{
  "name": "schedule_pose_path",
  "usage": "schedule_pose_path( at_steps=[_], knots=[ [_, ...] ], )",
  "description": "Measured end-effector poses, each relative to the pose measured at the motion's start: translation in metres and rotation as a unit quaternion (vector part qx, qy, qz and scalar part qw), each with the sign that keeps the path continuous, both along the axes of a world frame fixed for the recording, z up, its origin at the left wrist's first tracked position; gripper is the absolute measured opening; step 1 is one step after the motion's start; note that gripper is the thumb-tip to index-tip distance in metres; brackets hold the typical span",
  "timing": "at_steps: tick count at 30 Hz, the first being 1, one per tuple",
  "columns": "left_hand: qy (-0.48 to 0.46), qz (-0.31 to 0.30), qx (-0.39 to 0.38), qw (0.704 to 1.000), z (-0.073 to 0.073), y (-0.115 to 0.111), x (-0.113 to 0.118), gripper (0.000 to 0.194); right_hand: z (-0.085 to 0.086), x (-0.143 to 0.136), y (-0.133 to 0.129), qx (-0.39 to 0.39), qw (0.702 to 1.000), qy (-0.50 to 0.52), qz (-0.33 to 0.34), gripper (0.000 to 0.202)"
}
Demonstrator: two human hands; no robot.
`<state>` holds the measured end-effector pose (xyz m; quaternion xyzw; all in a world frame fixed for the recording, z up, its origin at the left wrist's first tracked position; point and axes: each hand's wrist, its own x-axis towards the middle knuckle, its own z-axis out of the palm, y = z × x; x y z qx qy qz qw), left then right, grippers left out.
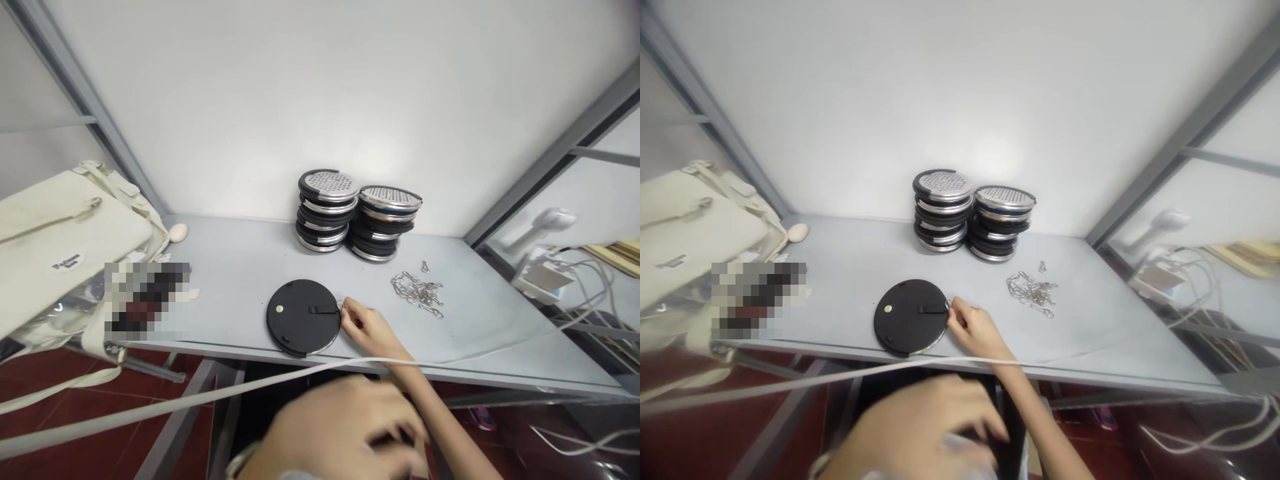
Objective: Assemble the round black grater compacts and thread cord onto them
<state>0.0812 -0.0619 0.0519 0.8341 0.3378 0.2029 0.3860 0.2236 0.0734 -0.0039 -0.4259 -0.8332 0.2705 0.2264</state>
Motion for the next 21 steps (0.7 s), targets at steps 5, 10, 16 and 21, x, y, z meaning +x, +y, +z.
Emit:
schedule_pose_path(
  at_steps=[5, 10, 16, 21],
  knots=[
    [0.060, 0.324, 0.183, 0.926, -0.025, 0.042, -0.051, 0.042, 0.003, -0.002, 0.000, -0.008, 1.000, 0.001, -0.007, 0.021],
    [0.132, 0.337, 0.295, 0.884, -0.057, 0.048, -0.059, 0.060, 0.008, -0.006, 0.001, -0.013, 0.999, -0.018, -0.026, 0.030],
    [0.119, 0.392, 0.347, 0.844, -0.069, 0.052, -0.041, 0.053, 0.008, -0.008, 0.004, -0.010, 0.999, -0.031, -0.043, 0.028],
    [0.099, 0.414, 0.375, 0.824, -0.073, 0.052, -0.038, 0.049, 0.003, -0.007, 0.004, 0.001, 0.998, -0.037, -0.045, 0.028]
  ],
)
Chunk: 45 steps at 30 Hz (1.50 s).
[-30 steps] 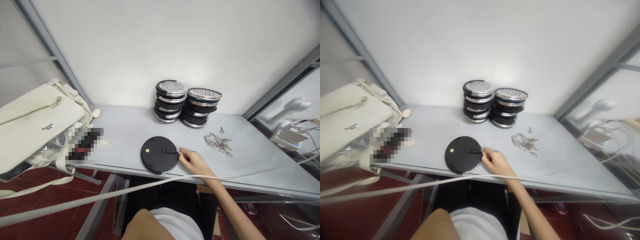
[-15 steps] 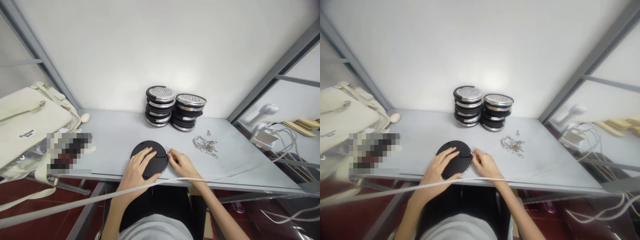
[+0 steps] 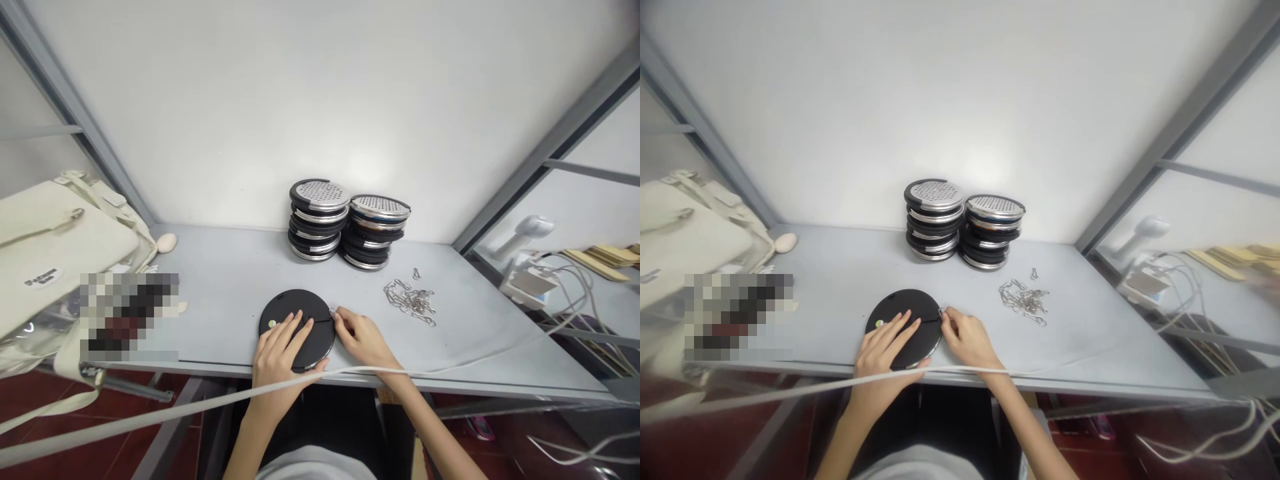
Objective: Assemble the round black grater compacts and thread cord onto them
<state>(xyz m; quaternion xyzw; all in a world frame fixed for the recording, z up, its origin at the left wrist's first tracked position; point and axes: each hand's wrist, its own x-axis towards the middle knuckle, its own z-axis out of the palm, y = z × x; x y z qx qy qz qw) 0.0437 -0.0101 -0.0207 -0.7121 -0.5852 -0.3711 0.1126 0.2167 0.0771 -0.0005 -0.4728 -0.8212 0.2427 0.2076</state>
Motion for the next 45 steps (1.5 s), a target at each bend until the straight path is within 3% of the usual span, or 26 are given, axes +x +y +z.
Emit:
schedule_pose_path(
  at_steps=[25, 37, 45],
  knots=[
    [0.025, -0.002, 0.055, 0.998, -0.0049, -0.0013, -0.0015, 0.040, -0.0035, 0.0009, -0.0015, 0.029, 0.999, -0.024, 0.008, 0.031],
    [0.007, 0.021, 0.069, 0.997, -0.0041, -0.0008, 0.0029, 0.035, -0.0012, 0.0007, -0.0026, 0.012, 1.000, 0.011, 0.015, 0.030],
    [-0.001, 0.022, 0.077, 0.997, -0.0055, -0.0012, 0.0034, 0.033, 0.0010, 0.0004, -0.0043, -0.001, 1.000, 0.025, 0.008, 0.017]
  ],
)
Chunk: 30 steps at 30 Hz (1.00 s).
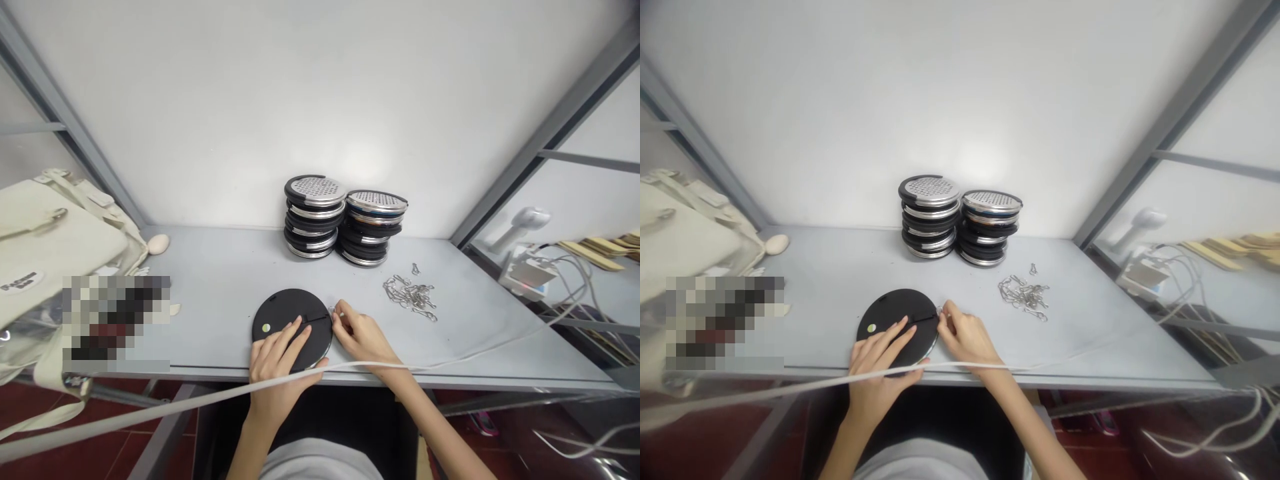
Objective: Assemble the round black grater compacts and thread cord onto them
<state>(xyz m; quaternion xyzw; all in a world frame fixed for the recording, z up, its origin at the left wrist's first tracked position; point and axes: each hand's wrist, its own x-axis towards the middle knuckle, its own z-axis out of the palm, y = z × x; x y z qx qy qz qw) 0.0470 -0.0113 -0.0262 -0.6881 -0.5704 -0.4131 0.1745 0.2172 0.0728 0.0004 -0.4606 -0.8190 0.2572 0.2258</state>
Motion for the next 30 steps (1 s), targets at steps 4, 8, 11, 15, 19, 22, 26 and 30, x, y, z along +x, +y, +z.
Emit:
schedule_pose_path(
  at_steps=[4, 8, 11, 15, 19, 22, 26, 30],
  knots=[
    [0.001, -0.013, 0.015, 1.000, 0.0014, -0.0013, -0.0011, 0.033, -0.0018, 0.0001, -0.0008, 0.013, 1.000, -0.011, -0.004, 0.018],
    [0.009, -0.046, 0.011, 0.999, 0.0032, -0.0031, -0.0048, 0.032, -0.0038, 0.0001, -0.0001, 0.028, 0.999, -0.017, -0.006, 0.019],
    [0.012, -0.058, 0.011, 0.998, 0.0042, -0.0037, -0.0059, 0.032, -0.0031, 0.0005, 0.0010, 0.037, 0.999, -0.025, 0.001, 0.022],
    [0.008, -0.047, 0.009, 0.999, 0.0037, -0.0032, -0.0041, 0.031, -0.0009, 0.0013, 0.0019, 0.044, 0.998, -0.040, 0.018, 0.024],
    [0.002, -0.038, 0.003, 0.999, 0.0022, -0.0028, -0.0018, 0.030, -0.0008, 0.0012, 0.0022, 0.057, 0.997, -0.056, 0.016, 0.025],
    [-0.003, -0.032, -0.011, 0.999, 0.0016, -0.0032, -0.0006, 0.031, -0.0019, 0.0011, 0.0030, 0.065, 0.995, -0.070, 0.016, 0.025],
    [-0.010, -0.030, -0.023, 0.999, 0.0020, -0.0039, 0.0006, 0.030, -0.0027, 0.0012, 0.0040, 0.068, 0.994, -0.088, 0.020, 0.025],
    [-0.011, -0.029, -0.026, 0.999, 0.0028, -0.0043, 0.0012, 0.029, -0.0020, 0.0002, 0.0040, 0.071, 0.992, -0.106, 0.015, 0.024]
  ],
)
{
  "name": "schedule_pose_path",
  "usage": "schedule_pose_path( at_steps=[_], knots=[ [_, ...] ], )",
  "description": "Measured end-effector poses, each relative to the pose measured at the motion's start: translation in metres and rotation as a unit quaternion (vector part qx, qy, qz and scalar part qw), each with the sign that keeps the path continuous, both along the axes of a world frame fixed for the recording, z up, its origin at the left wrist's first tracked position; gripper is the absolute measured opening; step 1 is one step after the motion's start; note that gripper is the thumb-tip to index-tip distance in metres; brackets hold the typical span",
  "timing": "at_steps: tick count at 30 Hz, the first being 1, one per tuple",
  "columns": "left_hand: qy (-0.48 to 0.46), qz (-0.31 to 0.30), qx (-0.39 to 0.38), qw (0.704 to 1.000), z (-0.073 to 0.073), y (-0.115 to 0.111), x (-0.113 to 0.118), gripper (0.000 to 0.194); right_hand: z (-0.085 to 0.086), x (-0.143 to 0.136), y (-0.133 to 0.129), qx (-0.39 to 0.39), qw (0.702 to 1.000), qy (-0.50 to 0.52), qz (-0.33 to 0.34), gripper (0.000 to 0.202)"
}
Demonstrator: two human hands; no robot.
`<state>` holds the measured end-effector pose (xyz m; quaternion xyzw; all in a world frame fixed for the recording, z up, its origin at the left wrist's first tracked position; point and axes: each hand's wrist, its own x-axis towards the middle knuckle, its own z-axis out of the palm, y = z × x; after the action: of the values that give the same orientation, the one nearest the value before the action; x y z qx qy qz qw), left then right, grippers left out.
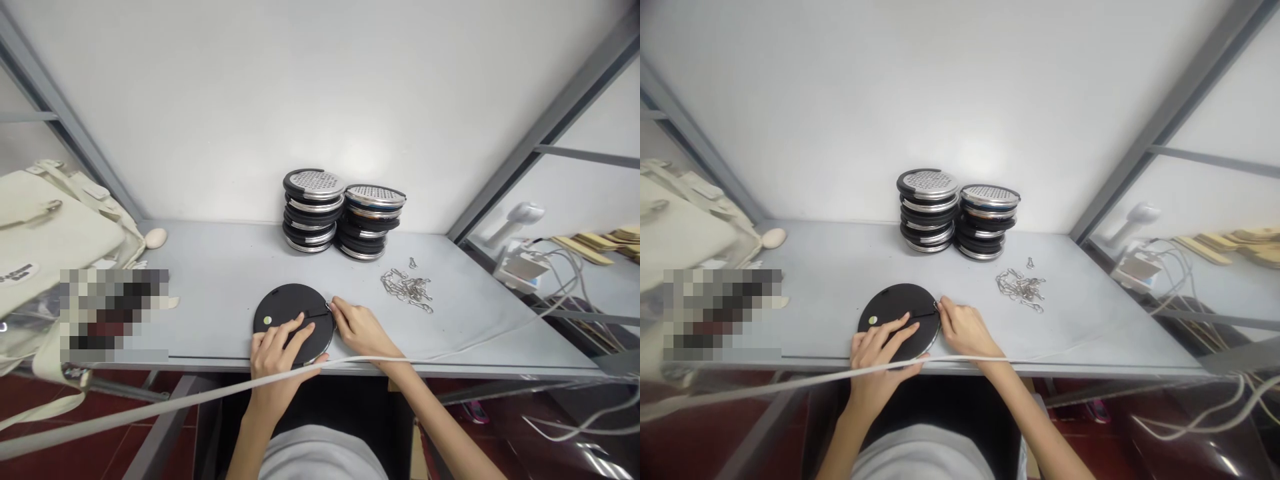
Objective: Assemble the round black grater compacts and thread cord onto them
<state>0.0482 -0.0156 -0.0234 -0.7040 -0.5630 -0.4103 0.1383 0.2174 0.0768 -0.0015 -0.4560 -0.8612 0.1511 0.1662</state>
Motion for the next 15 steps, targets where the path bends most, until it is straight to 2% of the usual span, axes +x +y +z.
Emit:
schedule_pose_path(
  at_steps=[15],
  knots=[
    [-0.001, 0.014, 0.001, 1.000, -0.0025, 0.0012, 0.0011, 0.031, -0.0027, 0.0020, 0.0024, 0.012, 1.000, 0.014, 0.009, 0.024]
  ],
)
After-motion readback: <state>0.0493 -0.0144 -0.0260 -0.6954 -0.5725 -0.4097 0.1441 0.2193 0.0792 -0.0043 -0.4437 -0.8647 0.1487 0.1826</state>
